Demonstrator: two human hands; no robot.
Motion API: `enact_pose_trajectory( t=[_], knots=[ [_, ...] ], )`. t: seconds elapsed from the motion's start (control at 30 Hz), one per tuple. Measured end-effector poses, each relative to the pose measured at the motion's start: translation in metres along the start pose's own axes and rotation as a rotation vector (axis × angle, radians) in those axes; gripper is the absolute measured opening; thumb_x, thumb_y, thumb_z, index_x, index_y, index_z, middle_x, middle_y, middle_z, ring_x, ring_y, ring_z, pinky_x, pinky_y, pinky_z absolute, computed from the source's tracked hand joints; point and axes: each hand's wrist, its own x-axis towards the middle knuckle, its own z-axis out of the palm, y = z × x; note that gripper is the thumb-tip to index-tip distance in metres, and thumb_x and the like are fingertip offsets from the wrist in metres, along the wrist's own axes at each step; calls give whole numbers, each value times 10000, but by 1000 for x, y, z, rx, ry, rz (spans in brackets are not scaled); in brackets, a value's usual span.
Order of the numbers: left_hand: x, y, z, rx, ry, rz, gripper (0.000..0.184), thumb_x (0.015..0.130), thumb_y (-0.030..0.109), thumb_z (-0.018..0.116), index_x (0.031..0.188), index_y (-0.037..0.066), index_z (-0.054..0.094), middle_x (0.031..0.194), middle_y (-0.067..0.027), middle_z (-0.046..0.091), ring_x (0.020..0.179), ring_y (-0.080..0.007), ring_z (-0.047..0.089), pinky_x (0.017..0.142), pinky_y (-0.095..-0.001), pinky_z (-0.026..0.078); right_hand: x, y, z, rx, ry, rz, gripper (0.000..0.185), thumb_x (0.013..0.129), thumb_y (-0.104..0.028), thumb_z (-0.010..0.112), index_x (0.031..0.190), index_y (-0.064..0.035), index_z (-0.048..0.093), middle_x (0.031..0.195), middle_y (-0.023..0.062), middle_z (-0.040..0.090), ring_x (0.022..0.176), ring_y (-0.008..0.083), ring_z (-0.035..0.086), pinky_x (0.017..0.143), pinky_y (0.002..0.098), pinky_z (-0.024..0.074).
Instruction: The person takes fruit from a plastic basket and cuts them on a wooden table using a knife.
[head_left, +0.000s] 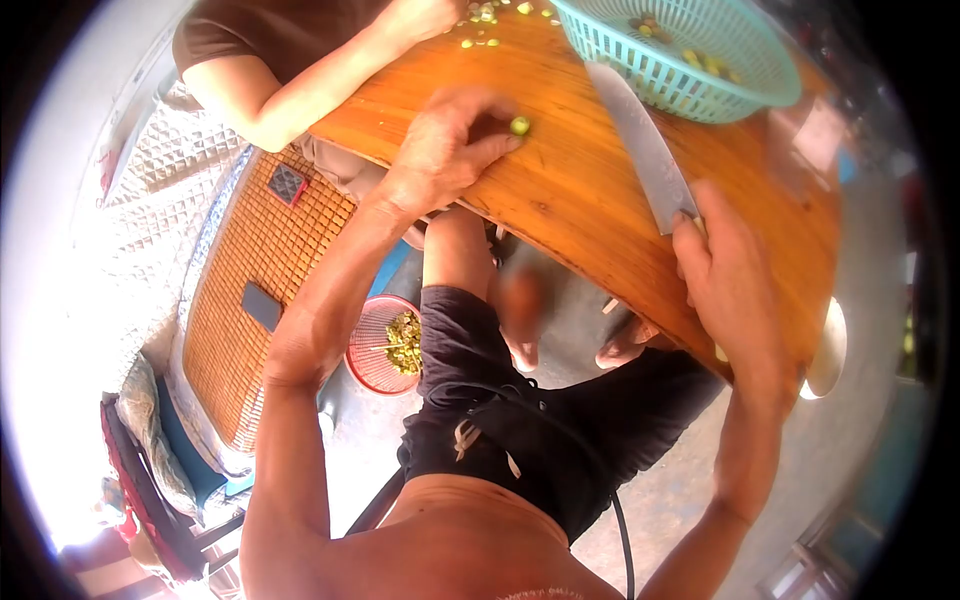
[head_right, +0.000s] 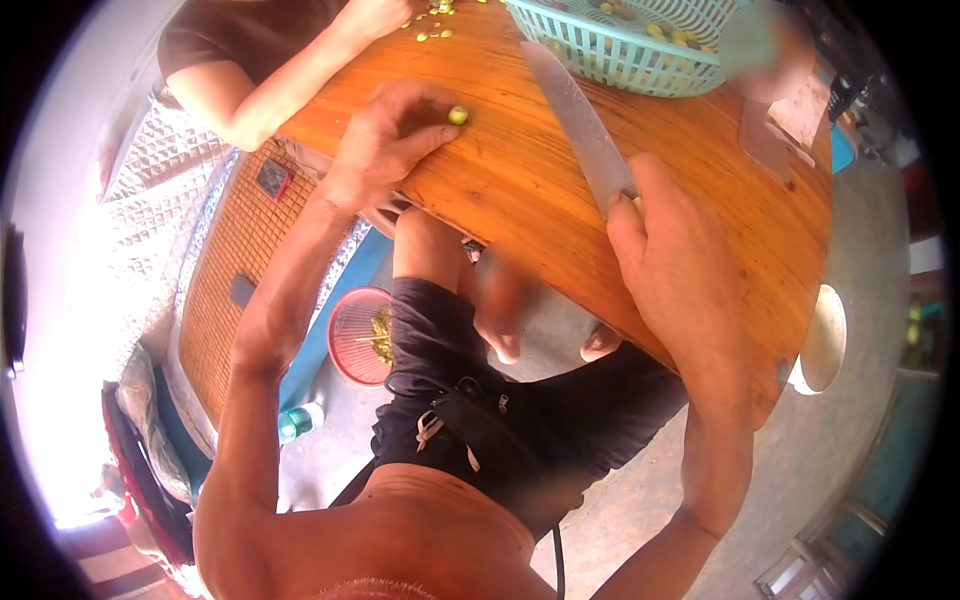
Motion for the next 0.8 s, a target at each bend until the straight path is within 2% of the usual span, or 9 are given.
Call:
enact_pose_trajectory(
  t=[0.07, 0.1, 0.17, 0.23, 0.27, 0.33, 0.6, 0.67, 0.8],
  knots=[
    [5, 13, 3, -9, -45, -37, 168, 883, 120, 771, 1023, 54, 707, 936, -125, 707, 921, -305, 664, 845, -405, 535, 0, -2, -1, -35, -12, 0, 197, 1029, -174, 535, 1142, -25, 599, 768, 109, 566, 604, 189, 561, 572, 363, 467],
    [5, 14, 6, -13, -46, -35, 168, 883, 120, 771, 1023, 54, 707, 936, -125, 707, 921, -305, 664, 845, -405, 535, -1, -5, -1, -40, 7, -16, 197, 1022, -169, 540, 1140, -22, 596, 817, 153, 596, 639, 258, 590, 602, 401, 476],
    [9, 17, 12, 39, -89, -31, 191, 911, 110, 798, 1069, 53, 705, 1020, -105, 679, 972, -185, 684, 861, -324, 563, -3, -9, 1, -44, 33, -21, 198, 1014, -164, 544, 1138, -18, 593, 867, 196, 627, 674, 328, 620, 633, 439, 485],
    [12, 30, 19, 3, -94, -94, 182, 907, 97, 798, 1053, 46, 702, 1013, -98, 687, 954, -177, 688, 849, -323, 567, -1, -15, 2, -103, -30, -26, 174, 998, -154, 555, 1087, -5, 570, 942, 281, 640, 794, 486, 615, 705, 530, 465],
    [13, 34, 21, -28, -93, -164, 173, 903, 84, 798, 1038, 39, 699, 1007, -90, 695, 935, -169, 692, 836, -321, 571, 0, -18, 3, -103, -28, -18, 174, 998, -154, 555, 1087, -5, 570, 942, 281, 640, 794, 486, 615, 705, 530, 465],
    [13, 26, 26, -69, -86, -136, 164, 901, 73, 797, 1026, 33, 697, 1011, -81, 701, 918, -164, 693, 832, -319, 574, 3, -24, 7, -70, -44, -43, 157, 990, -147, 558, 1029, 3, 533, 947, 319, 623, 884, 552, 563, 745, 585, 426],
    [9, 21, 28, -133, -43, -95, 156, 902, 52, 789, 1041, 30, 722, 1041, -70, 713, 935, -146, 685, 864, -301, 564, 10, -26, 14, -84, -40, -60, 150, 990, -139, 564, 1010, 3, 520, 913, 332, 619, 897, 550, 569, 749, 599, 415],
    [9, 21, 29, -116, 33, -5, 123, 882, 63, 759, 1000, 57, 727, 907, -116, 719, 827, -246, 704, 781, -366, 566, 10, -26, 15, -85, -41, -58, 150, 990, -140, 566, 1010, 2, 521, 913, 332, 620, 899, 549, 572, 750, 600, 416],
    [10, 26, 27, -104, 14, -98, 125, 881, 90, 757, 1001, 63, 733, 919, -122, 725, 827, -278, 711, 777, -383, 567, 12, -26, 18, -92, -17, -105, 144, 989, -138, 570, 1010, -3, 525, 901, 328, 628, 891, 547, 583, 749, 607, 418]
  ],
)
